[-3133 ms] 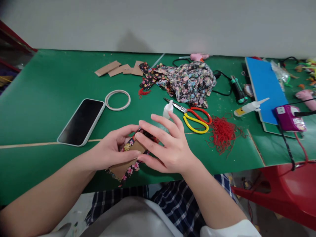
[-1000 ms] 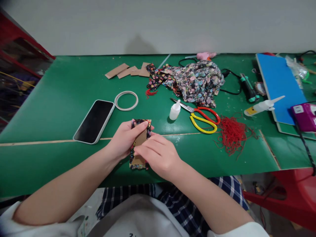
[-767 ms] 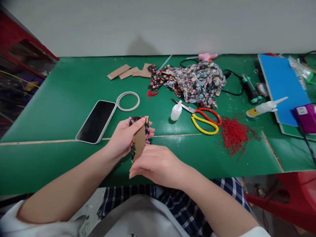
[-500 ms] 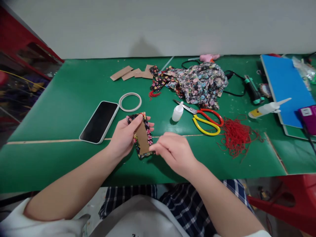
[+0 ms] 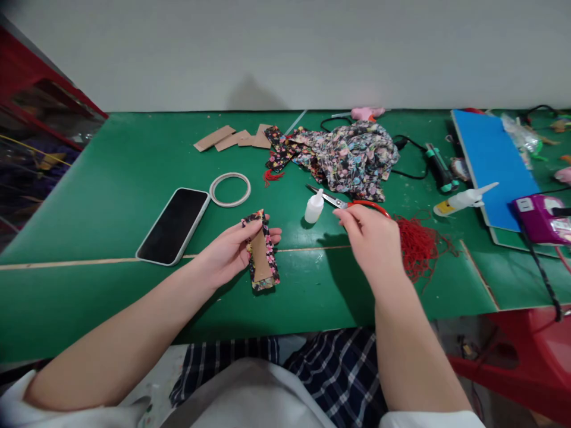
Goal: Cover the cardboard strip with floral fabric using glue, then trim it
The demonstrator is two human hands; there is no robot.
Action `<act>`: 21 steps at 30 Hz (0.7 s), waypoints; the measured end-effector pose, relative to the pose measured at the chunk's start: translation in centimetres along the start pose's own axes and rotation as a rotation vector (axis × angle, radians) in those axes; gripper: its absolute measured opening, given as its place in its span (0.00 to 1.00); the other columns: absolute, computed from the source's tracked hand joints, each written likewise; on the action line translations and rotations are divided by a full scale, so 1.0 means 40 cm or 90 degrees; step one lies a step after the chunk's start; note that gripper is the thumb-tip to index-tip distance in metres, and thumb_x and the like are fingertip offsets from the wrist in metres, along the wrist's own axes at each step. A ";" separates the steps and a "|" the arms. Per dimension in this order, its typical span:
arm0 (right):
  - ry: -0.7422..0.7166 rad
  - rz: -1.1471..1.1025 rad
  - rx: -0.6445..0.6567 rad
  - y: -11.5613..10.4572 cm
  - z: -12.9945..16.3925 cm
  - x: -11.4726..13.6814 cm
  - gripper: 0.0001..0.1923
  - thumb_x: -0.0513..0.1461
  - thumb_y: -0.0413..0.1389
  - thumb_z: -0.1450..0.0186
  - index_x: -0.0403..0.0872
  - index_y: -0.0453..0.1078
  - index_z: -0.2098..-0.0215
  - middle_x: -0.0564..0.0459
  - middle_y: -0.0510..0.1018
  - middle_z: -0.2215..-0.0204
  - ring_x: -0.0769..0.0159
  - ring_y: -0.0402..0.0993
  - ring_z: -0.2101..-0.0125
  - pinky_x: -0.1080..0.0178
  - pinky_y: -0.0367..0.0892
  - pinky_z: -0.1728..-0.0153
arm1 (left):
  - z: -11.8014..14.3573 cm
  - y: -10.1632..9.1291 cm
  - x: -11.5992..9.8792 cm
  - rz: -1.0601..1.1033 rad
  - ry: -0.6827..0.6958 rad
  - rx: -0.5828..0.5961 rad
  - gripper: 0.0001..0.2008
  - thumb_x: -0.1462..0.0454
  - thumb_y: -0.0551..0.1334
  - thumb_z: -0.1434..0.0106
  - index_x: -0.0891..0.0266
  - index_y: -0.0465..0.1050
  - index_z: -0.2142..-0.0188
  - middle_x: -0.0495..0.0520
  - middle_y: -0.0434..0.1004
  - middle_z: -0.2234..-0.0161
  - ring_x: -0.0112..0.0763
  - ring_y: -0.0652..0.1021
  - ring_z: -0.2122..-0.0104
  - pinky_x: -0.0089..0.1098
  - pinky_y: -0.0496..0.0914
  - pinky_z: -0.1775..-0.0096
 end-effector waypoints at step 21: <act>0.266 0.057 0.297 -0.041 -0.047 -0.141 0.26 0.52 0.56 0.46 0.44 0.67 0.55 0.46 0.77 0.66 0.60 0.73 0.69 0.63 0.63 0.72 | 0.042 0.023 -0.008 -0.128 0.017 0.115 0.32 0.70 0.57 0.38 0.55 0.44 0.39 0.58 0.77 0.61 0.33 0.79 0.72 0.32 0.71 0.71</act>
Point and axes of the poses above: each hand's wrist, its own z-axis away from the middle knuckle, its own y-axis out of the palm, x = y × z, the point moved 2 cm from there along -z, towards the middle knuckle
